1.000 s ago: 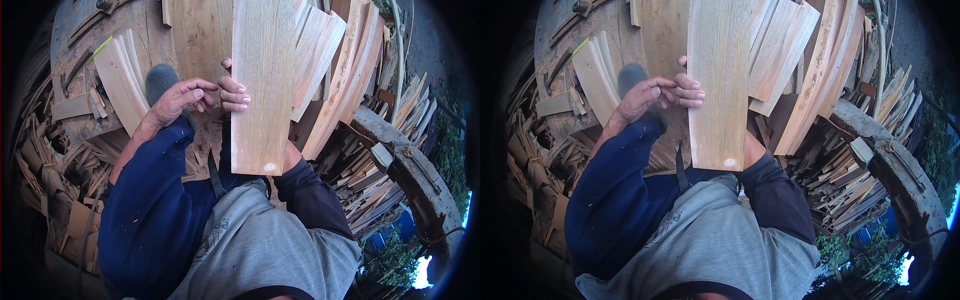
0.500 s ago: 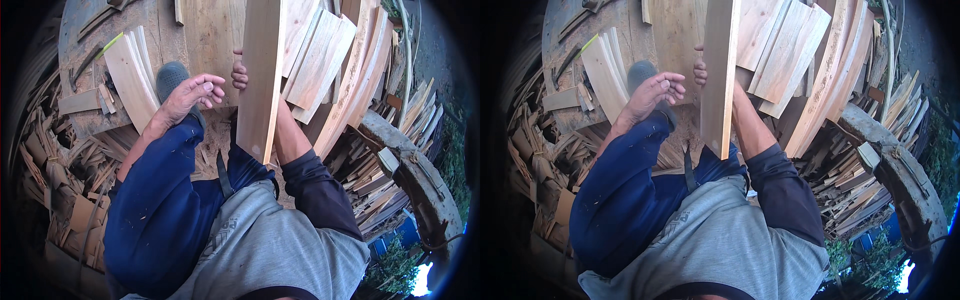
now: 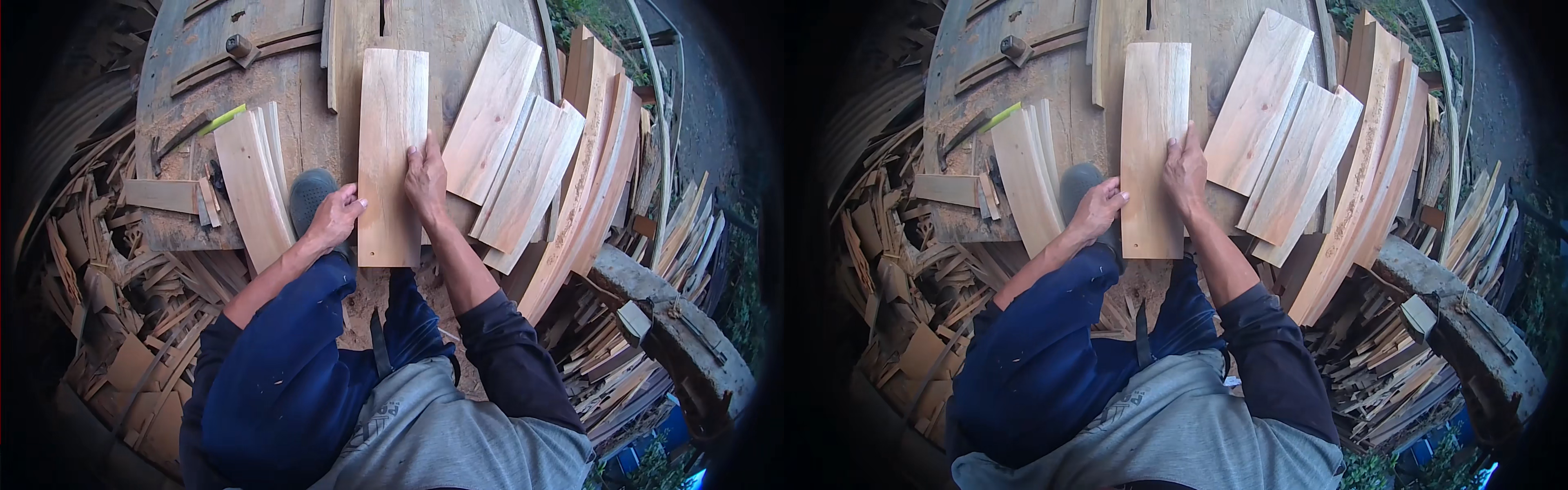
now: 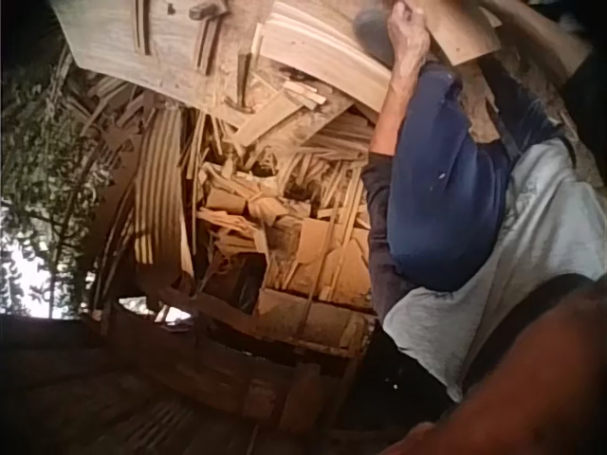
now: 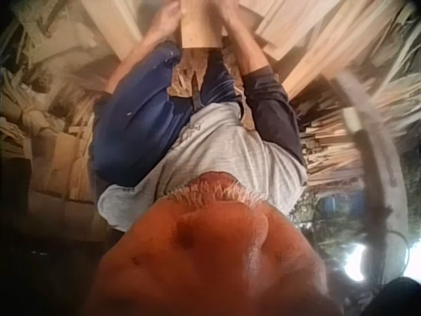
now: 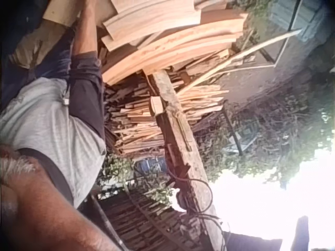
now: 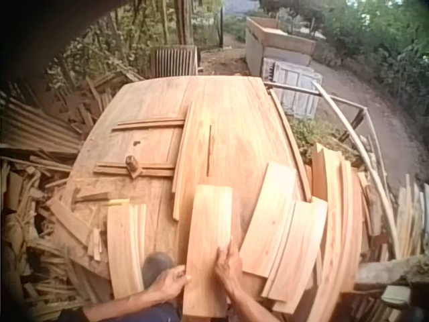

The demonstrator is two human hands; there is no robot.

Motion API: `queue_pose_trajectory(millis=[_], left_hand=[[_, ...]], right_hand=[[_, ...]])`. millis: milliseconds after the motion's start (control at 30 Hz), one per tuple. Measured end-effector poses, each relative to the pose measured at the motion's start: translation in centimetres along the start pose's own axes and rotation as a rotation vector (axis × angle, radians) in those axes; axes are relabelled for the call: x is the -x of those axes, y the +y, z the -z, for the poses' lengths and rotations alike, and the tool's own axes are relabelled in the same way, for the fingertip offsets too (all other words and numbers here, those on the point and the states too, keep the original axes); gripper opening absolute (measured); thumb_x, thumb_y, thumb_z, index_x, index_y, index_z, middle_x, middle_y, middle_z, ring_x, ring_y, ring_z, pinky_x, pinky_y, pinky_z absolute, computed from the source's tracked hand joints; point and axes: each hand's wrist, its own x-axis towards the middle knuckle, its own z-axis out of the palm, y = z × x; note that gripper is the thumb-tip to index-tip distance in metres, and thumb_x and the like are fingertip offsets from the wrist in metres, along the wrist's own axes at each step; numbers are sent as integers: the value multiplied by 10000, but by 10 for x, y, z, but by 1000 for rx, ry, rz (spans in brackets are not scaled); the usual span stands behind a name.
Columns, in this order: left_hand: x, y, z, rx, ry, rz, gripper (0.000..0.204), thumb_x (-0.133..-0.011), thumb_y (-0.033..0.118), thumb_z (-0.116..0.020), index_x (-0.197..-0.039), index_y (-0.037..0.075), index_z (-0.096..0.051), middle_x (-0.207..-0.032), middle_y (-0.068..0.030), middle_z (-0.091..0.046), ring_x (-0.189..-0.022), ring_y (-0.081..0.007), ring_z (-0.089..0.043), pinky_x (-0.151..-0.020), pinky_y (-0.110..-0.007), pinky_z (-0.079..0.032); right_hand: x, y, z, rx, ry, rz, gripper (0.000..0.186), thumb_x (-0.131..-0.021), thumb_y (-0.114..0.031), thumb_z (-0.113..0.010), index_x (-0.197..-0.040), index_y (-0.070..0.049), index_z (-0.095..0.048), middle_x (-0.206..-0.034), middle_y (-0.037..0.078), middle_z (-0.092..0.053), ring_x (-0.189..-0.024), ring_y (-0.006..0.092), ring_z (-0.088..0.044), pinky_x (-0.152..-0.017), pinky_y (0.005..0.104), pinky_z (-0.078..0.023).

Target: The person shapes wood planks using a table saw. The person places a wood plank against a guide on a table saw, moves the plank across the saw blade, and repeats this for multiple planks.

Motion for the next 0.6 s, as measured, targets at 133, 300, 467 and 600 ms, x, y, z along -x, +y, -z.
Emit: queue_pose_trajectory(millis=[133,300,467,600], left_hand=[[-4,9,-13,-35,51,-101,511,-983,115,-597,-1451,-46,-471,-1145,-176,-710,-1017,-217,-699,-882,-368,-549],[-13,-19,-2,-368,149,-185,691,-950,177,-646,-1517,-85,-350,-1302,-287,-594,-1096,-329,-678,-941,-410,-538],[1,6,-16,-668,155,-366,820,-914,260,-694,-1520,-141,-314,-1595,-339,-278,-1488,-483,-307,-1237,-466,-295],[11,37,-14,-1140,135,-535,929,-861,382,-754,-1526,-116,-338,-1607,-308,-298,-1516,-457,-274,-1238,-503,-287]], right_hand=[[-22,7,-5,-6,-26,22,556,-1046,-230,-538,-1502,74,-444,-1360,336,-610,-1299,422,-596,-1096,419,-450],[-38,-3,-19,3,-27,114,564,-1024,-214,-528,-1486,96,-437,-1293,380,-617,-1201,479,-633,-1041,479,-477],[-53,12,-21,79,19,180,550,-1011,-191,-553,-1472,91,-451,-1179,350,-640,-1078,481,-634,-1000,477,-485],[-44,15,-31,257,70,231,573,-949,-174,-639,-1448,65,-490,-1136,288,-602,-1060,428,-577,-989,463,-469]])
